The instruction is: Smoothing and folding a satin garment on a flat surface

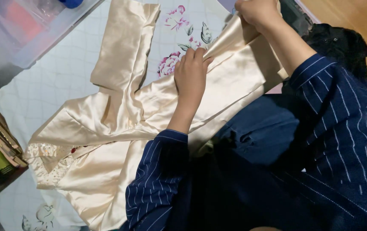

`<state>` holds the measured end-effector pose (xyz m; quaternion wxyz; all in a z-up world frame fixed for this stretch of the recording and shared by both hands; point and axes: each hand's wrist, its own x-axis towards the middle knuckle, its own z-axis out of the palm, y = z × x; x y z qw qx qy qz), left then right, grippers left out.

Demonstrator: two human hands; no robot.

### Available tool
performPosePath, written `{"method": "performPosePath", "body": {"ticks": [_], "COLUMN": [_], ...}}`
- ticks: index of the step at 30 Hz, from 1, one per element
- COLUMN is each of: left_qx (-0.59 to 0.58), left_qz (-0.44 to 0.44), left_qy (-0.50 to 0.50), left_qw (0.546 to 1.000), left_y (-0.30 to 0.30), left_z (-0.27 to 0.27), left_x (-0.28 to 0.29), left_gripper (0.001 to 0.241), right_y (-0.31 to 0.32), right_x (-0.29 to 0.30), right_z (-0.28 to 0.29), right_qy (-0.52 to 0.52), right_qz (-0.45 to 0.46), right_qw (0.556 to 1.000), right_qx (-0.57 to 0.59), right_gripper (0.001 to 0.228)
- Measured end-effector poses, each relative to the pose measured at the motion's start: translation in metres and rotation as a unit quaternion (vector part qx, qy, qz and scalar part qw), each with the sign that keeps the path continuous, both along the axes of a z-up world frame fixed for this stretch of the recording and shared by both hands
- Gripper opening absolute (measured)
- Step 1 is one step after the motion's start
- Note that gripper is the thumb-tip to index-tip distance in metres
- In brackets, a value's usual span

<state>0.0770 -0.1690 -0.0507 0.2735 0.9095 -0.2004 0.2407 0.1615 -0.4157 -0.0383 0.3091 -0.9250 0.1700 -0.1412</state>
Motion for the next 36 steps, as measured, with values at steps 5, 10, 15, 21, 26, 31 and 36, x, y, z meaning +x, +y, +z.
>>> {"method": "performPosePath", "body": {"ticks": [5, 10, 15, 21, 26, 31, 36], "left_qx": [-0.022, 0.012, -0.041, 0.008, -0.039, -0.091, 0.071], "left_qz": [-0.025, -0.013, -0.105, -0.151, -0.177, -0.153, -0.001], "left_qy": [0.111, 0.118, 0.261, 0.248, 0.304, 0.319, 0.181], "left_qw": [0.993, 0.993, 0.959, 0.957, 0.935, 0.931, 0.981], "left_y": [0.006, 0.010, 0.023, 0.019, 0.030, 0.024, 0.013], "left_z": [-0.004, -0.022, 0.009, 0.009, 0.037, 0.015, -0.060], "left_x": [0.018, 0.043, 0.044, 0.049, 0.042, 0.053, 0.068], "left_gripper": [0.039, 0.069, 0.050, 0.042, 0.030, 0.037, 0.071], "right_y": [-0.018, -0.033, -0.020, -0.005, 0.042, 0.021, -0.021], "right_x": [-0.010, -0.015, -0.036, -0.019, -0.033, -0.031, -0.013], "right_z": [-0.010, -0.019, 0.031, 0.023, 0.089, 0.071, -0.020], "right_qy": [-0.093, -0.202, 0.039, 0.016, 0.197, 0.198, -0.085], "right_qz": [0.081, 0.186, 0.289, 0.436, 0.356, 0.229, 0.264], "right_qw": [0.988, 0.941, 0.955, 0.842, 0.870, 0.948, 0.882], "right_qx": [-0.088, -0.198, -0.055, -0.318, -0.280, -0.092, -0.380], "right_gripper": [0.026, 0.023, 0.043, 0.068, 0.047, 0.070, 0.056]}}
